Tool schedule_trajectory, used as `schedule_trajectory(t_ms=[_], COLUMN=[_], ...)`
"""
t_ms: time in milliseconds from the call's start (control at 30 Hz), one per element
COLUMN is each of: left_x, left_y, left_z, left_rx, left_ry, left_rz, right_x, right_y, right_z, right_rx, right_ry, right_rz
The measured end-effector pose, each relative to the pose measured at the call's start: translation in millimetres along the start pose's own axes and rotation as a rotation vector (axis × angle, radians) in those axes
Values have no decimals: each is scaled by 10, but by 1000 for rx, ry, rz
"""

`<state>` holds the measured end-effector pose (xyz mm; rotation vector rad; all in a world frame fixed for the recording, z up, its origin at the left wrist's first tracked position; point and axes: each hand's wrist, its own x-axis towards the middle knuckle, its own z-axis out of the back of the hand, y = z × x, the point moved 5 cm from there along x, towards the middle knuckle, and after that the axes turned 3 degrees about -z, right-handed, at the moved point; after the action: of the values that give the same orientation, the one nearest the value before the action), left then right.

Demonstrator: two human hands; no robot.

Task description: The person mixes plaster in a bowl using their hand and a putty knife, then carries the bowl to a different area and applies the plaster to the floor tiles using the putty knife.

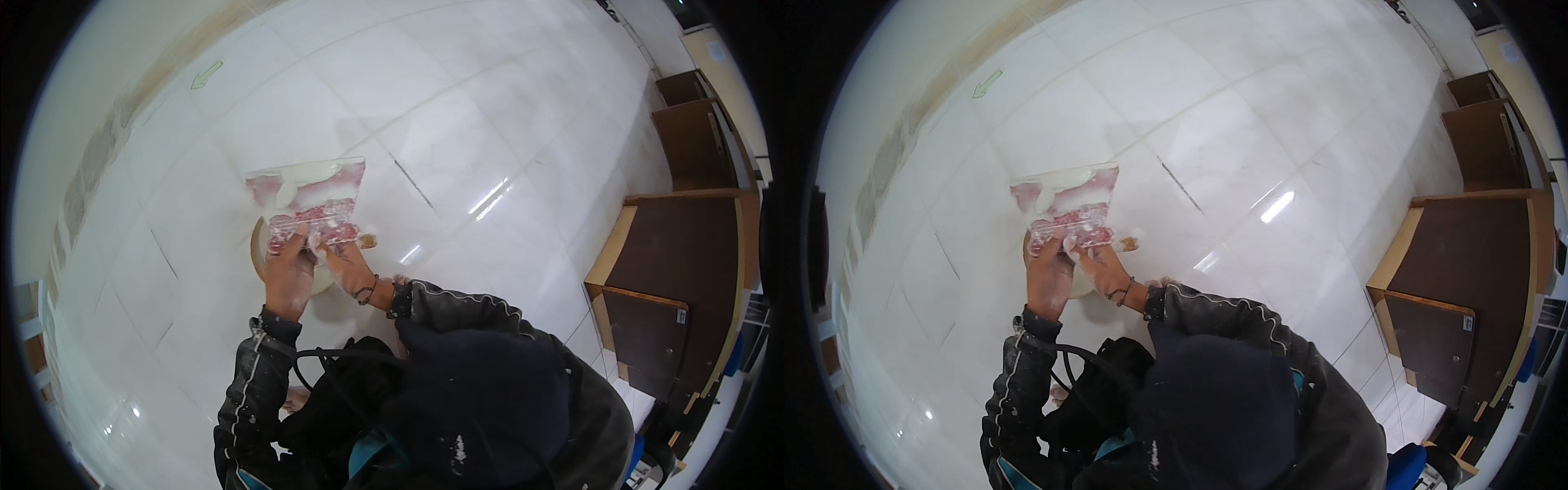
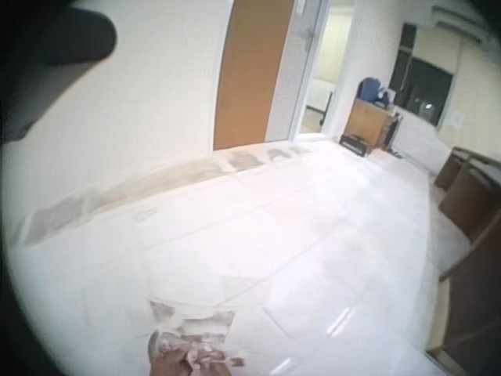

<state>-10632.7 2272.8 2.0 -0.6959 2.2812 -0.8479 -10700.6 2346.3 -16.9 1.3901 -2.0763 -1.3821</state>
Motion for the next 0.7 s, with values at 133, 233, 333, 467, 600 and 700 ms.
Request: schedule_trajectory(t_ms=[133, 233, 333, 467, 600, 700], left_x=[-235, -361, -469, -595, -557, -403], left_y=[79, -17, -179, -328, -71, 98], left_z=[-153, -6, 328, 1150, 1339, 1604], left_rx=[136, 853, 1328, 1218, 799, 773], left_ry=[-26, 156, 0, -342, -400, -384], left_rz=[115, 118, -216, -211, 70, -26], right_x=[72, 192, 313, 548, 770, 879], right_y=[-128, 352, 941, 1487, 1563, 1271], right_z=[304, 874, 1675, 2020, 1690, 1517], right_rx=[214, 119, -141, -1086, -1514, -1778], right_ry=[-241, -356, -484, -271, -166, -11], right_rz=[-55, -7, 1, 101, 38, 54])
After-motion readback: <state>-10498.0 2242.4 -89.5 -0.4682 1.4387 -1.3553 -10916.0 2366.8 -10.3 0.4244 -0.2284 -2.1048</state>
